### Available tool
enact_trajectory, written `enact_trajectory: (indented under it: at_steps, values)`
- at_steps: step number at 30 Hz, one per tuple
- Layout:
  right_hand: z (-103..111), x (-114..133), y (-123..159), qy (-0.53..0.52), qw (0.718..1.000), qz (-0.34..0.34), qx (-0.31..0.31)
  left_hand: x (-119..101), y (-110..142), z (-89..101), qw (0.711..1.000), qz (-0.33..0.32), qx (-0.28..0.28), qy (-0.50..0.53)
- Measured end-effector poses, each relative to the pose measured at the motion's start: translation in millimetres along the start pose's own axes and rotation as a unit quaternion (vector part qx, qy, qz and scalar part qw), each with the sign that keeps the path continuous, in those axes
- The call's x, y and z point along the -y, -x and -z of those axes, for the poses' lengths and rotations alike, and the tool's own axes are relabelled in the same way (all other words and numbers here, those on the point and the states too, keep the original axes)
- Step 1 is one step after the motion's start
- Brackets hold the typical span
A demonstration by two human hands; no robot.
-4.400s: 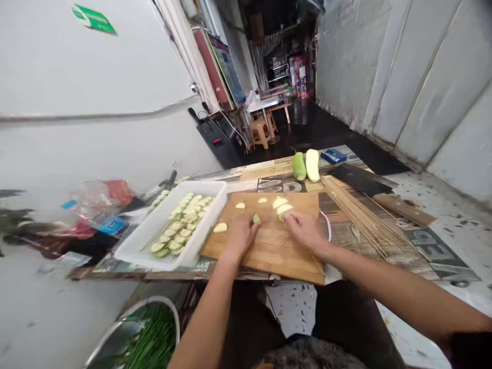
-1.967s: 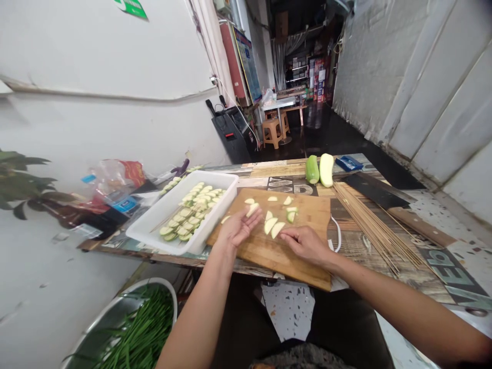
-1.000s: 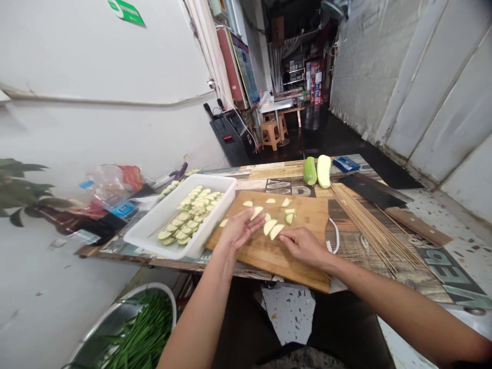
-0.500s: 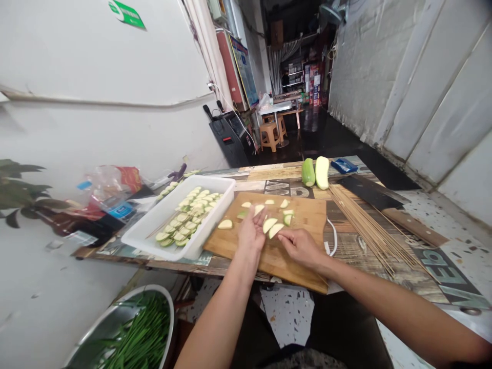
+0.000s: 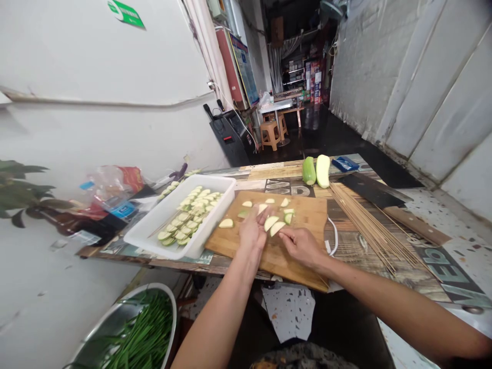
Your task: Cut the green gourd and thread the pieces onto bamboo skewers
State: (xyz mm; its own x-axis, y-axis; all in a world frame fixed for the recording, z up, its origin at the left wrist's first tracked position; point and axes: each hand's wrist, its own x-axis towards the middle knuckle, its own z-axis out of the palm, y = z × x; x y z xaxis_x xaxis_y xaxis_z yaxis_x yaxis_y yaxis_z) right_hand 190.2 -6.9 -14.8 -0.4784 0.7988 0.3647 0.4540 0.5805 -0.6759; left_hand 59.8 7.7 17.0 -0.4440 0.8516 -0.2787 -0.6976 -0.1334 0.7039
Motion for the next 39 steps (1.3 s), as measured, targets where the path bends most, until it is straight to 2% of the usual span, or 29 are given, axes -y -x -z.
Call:
enact_trajectory:
  at_steps: [10,18,23,26,32,39]
  values:
    - [3.1,2.8,-1.6,-0.013,1.0,-0.017,-0.004,16.6,1.8,3.9,0.999,-0.003,0.041,-0.034]
    - [3.0,2.4,-1.6,-0.034,0.999,-0.03,-0.014,21.4,1.2,4.7,0.996,0.032,0.084,-0.016]
    - [6.1,3.6,-2.0,-0.05,0.999,-0.016,0.012,5.8,-4.0,10.6,0.998,0.025,0.063,0.004]
    - [4.7,3.8,-0.6,-0.055,0.998,-0.01,0.013,-3.0,-3.2,14.3,0.996,0.026,0.081,0.031]
    - [1.4,3.8,0.7,-0.059,0.998,-0.016,-0.008,11.2,10.8,15.2,0.992,0.099,0.075,-0.033]
    - [2.6,5.1,1.5,-0.05,0.999,-0.01,-0.003,17.8,12.8,10.6,0.997,0.053,0.055,-0.014]
